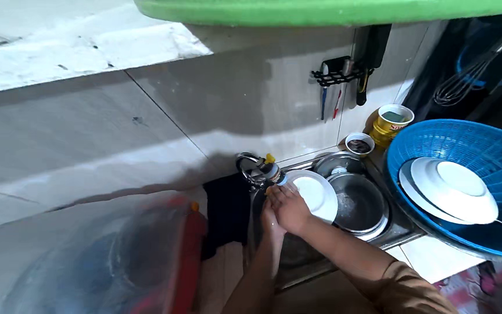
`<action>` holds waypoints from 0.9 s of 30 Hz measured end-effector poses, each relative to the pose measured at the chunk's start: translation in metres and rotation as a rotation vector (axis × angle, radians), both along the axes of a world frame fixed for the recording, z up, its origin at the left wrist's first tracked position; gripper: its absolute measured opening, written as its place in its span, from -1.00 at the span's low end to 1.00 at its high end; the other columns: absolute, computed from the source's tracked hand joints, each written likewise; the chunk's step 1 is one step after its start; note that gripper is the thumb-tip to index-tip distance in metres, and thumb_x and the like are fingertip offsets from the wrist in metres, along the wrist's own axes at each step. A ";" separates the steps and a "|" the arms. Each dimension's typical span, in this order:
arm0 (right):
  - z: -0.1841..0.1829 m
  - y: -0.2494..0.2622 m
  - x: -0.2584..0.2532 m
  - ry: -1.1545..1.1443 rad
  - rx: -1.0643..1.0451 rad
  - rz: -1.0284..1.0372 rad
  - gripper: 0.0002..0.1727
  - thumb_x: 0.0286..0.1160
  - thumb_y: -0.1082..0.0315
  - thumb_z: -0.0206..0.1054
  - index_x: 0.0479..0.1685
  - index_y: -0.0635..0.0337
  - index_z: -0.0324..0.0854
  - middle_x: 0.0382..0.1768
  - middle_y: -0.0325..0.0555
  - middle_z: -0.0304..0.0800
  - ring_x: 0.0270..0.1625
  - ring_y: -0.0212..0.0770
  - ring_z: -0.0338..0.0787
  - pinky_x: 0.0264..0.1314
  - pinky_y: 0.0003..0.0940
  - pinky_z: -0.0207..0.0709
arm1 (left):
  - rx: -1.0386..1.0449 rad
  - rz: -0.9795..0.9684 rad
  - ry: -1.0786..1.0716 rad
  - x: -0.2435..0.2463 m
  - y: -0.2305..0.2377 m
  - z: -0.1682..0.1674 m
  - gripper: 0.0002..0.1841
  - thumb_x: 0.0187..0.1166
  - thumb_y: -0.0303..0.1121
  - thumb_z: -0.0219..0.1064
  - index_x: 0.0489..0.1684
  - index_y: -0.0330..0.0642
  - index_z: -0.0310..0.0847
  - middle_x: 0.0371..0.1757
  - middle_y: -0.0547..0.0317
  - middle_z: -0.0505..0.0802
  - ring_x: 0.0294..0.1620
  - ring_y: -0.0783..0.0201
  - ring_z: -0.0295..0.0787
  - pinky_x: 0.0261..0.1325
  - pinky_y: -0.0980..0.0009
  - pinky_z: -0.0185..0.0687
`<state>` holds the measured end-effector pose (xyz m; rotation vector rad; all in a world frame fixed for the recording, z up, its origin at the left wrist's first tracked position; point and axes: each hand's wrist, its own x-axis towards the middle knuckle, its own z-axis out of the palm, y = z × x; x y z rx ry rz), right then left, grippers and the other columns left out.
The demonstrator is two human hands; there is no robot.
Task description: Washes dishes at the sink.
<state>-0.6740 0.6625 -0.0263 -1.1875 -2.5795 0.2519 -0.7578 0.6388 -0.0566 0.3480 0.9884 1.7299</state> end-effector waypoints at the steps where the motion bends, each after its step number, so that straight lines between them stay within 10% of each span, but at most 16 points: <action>1: -0.012 -0.009 0.006 -0.006 0.089 0.011 -0.44 0.79 0.12 -0.07 0.71 -0.01 0.40 0.83 -0.17 0.23 0.88 0.04 0.10 0.86 0.33 -0.07 | -0.021 0.024 -0.009 0.002 0.001 0.001 -0.57 0.87 -0.12 -0.15 0.17 -0.19 0.59 -0.15 0.08 0.82 -0.14 0.25 0.79 -0.03 0.20 0.76; 4: -0.055 -0.029 0.043 0.098 0.367 0.059 -0.47 0.78 0.01 -0.01 0.67 -0.22 0.47 0.81 -0.40 0.27 0.90 -0.10 0.06 0.89 0.37 -0.16 | -0.123 0.097 -0.057 0.009 0.001 0.015 -0.51 0.85 0.05 -0.10 0.08 -0.20 0.56 -0.23 0.05 0.81 -0.22 0.22 0.80 -0.14 0.18 0.78; 6: -0.072 -0.039 0.073 0.165 0.378 -0.002 -0.43 0.75 -0.14 0.02 0.72 -0.37 0.41 0.84 -0.52 0.19 0.93 -0.16 -0.03 0.91 0.38 -0.22 | -0.138 0.109 -0.107 0.009 0.001 0.017 -0.42 0.84 0.12 -0.10 0.46 -0.16 0.48 0.17 -0.06 0.82 0.15 0.09 0.81 0.18 -0.04 0.76; 11: -0.094 -0.005 0.131 0.442 0.121 -0.416 -0.22 0.72 -0.25 -0.19 0.88 -0.11 0.16 0.90 -0.11 0.01 0.94 -0.01 -0.08 0.95 0.22 -0.12 | -0.206 0.173 0.030 0.009 -0.005 0.030 -0.44 0.87 0.07 -0.12 0.60 -0.12 0.39 0.42 -0.06 0.72 0.39 0.06 0.71 0.38 -0.13 0.67; 14: -0.085 0.043 0.144 0.436 -0.007 -0.489 -0.30 0.80 -0.22 -0.29 0.84 -0.23 0.25 0.86 -0.29 0.17 0.92 -0.07 -0.01 0.94 0.19 -0.17 | -0.209 0.094 0.111 0.007 -0.017 0.024 -0.46 0.86 0.05 -0.06 0.59 -0.11 0.43 0.40 -0.04 0.75 0.38 0.08 0.73 0.38 -0.11 0.69; 20: -0.005 0.089 0.086 0.119 -0.138 -0.239 -0.33 0.81 -0.19 -0.30 0.66 -0.18 0.46 0.70 -0.18 0.46 0.81 0.03 0.28 0.80 0.27 0.09 | -0.011 -0.044 0.052 0.010 -0.020 -0.009 -0.50 0.89 -0.07 -0.07 0.56 -0.22 0.43 0.38 -0.15 0.75 0.38 -0.01 0.73 0.43 -0.14 0.65; 24: 0.024 0.042 0.033 0.034 -0.085 -0.085 -0.34 0.77 -0.13 -0.09 0.70 0.02 0.42 0.78 -0.07 0.32 0.90 0.10 0.06 0.90 0.38 -0.29 | 0.071 -0.085 0.017 0.016 -0.011 -0.011 -0.50 0.90 -0.08 -0.15 0.57 -0.17 0.43 0.38 -0.05 0.76 0.40 0.08 0.71 0.46 -0.06 0.63; 27: 0.006 0.000 0.025 -0.043 0.010 -0.023 -0.32 0.80 -0.10 -0.17 0.83 -0.04 0.23 0.87 -0.20 0.13 0.93 0.00 -0.04 0.89 0.42 -0.40 | -0.007 -0.021 -0.067 0.015 -0.003 -0.018 -0.49 0.88 0.01 -0.19 0.37 -0.13 0.55 0.06 0.04 0.84 0.06 0.17 0.81 0.13 0.07 0.76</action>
